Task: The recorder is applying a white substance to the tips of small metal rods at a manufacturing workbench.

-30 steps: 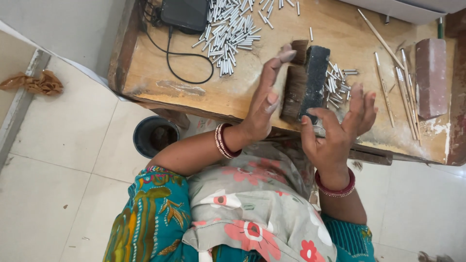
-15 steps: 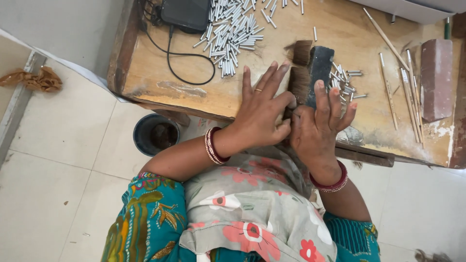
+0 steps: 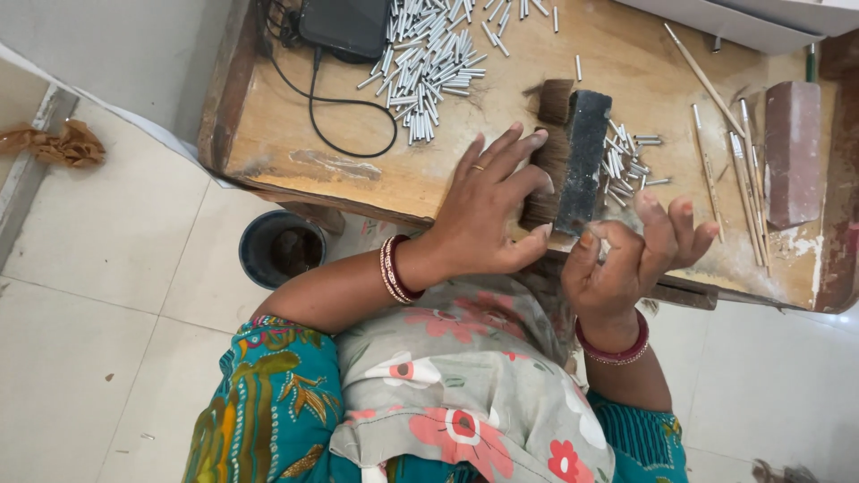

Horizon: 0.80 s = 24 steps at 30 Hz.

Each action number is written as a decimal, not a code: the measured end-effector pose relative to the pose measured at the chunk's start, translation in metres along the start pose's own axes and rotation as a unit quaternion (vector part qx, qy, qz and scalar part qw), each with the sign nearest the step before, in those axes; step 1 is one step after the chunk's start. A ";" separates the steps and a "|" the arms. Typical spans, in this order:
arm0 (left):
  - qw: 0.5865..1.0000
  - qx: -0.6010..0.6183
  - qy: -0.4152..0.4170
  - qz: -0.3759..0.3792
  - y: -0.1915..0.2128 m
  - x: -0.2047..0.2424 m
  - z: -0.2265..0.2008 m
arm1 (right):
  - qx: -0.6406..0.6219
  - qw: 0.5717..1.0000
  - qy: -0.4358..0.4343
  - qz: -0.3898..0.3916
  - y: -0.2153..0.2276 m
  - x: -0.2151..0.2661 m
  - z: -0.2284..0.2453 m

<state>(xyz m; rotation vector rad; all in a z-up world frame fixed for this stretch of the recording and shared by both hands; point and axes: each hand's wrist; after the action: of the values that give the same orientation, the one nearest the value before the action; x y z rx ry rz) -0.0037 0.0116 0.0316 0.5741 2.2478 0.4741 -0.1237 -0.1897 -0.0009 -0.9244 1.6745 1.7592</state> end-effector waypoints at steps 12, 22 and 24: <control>0.981 0.192 -0.036 -0.008 -0.027 0.023 -0.028 | -0.334 0.935 -0.123 0.003 0.020 -0.010 0.027; 0.980 0.195 -0.027 -0.028 -0.037 0.027 -0.023 | -0.339 0.925 -0.136 -0.104 -0.020 0.009 0.030; 0.985 0.157 -0.067 -0.003 -0.033 0.023 -0.018 | -0.355 0.916 -0.126 -0.139 -0.025 0.008 0.039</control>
<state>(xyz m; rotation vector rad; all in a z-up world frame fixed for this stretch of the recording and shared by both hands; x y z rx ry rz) -0.0403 -0.0065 0.0134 0.7350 2.2066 0.0732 -0.1139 -0.1497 -0.0233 -1.1006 0.6812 2.1948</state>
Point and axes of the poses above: each hand's wrist, its own x-axis away from the middle knuckle, its own y-axis out of the back of the hand, z = x × y, and after that the axes turned 2 degrees about -x, right-handed
